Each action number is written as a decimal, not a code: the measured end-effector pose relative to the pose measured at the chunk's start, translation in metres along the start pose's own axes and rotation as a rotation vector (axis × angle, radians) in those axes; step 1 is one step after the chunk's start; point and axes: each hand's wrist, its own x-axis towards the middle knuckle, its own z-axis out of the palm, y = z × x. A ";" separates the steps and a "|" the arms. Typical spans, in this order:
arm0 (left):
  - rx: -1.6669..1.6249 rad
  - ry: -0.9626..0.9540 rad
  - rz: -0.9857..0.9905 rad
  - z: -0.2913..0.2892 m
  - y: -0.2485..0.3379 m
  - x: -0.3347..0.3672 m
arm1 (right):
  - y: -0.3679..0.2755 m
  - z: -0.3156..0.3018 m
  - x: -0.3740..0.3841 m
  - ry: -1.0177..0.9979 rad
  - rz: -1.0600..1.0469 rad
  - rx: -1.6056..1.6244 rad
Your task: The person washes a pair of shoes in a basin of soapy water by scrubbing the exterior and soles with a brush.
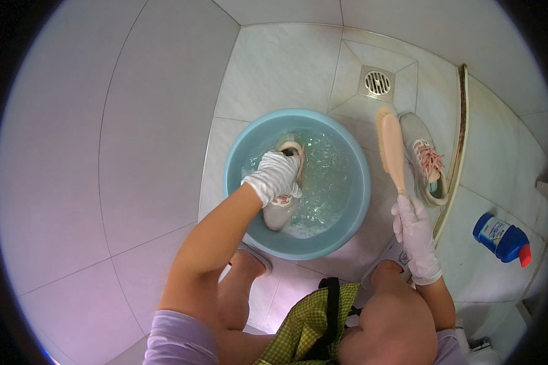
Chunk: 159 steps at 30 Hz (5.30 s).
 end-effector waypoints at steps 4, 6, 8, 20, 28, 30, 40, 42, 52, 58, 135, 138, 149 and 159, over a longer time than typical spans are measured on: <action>-0.159 -0.045 -0.048 -0.003 -0.014 0.006 | -0.006 0.001 -0.001 -0.026 0.011 0.024; -0.048 -0.256 -0.022 -0.007 -0.005 -0.008 | -0.005 0.001 -0.002 -0.008 0.010 0.029; 0.078 0.127 0.084 0.009 0.002 -0.032 | -0.004 -0.003 -0.001 -0.015 0.023 0.057; -0.070 0.378 0.265 0.052 0.016 -0.088 | 0.006 -0.003 0.004 0.003 -0.030 0.105; -0.423 0.174 0.152 0.042 0.015 -0.025 | -0.001 0.003 0.002 0.025 0.002 0.107; -0.800 0.087 0.113 0.064 0.005 -0.013 | 0.003 0.001 0.005 0.028 -0.011 0.141; -1.769 0.064 -0.054 0.149 -0.056 -0.004 | -0.004 0.007 0.000 0.040 0.045 0.125; -1.411 0.240 -0.177 0.140 -0.046 -0.007 | -0.011 0.011 -0.003 0.064 0.069 0.144; 0.035 0.297 0.246 0.027 0.009 -0.062 | -0.071 0.005 -0.001 0.005 -0.851 -1.038; 0.092 0.386 0.224 0.072 0.027 -0.055 | -0.132 0.032 0.015 -0.193 -1.170 -1.675; -0.683 0.459 0.052 0.136 0.002 -0.057 | -0.094 0.185 0.095 -0.514 -1.037 -2.056; -0.742 0.374 0.005 0.111 0.003 -0.053 | -0.100 0.169 0.116 -0.427 -1.083 -2.065; -0.789 0.456 0.013 0.124 0.000 -0.042 | -0.094 0.174 0.117 -0.427 -1.131 -2.040; -0.803 0.317 0.071 0.104 -0.008 -0.045 | -0.101 0.168 0.133 -0.355 -1.132 -2.073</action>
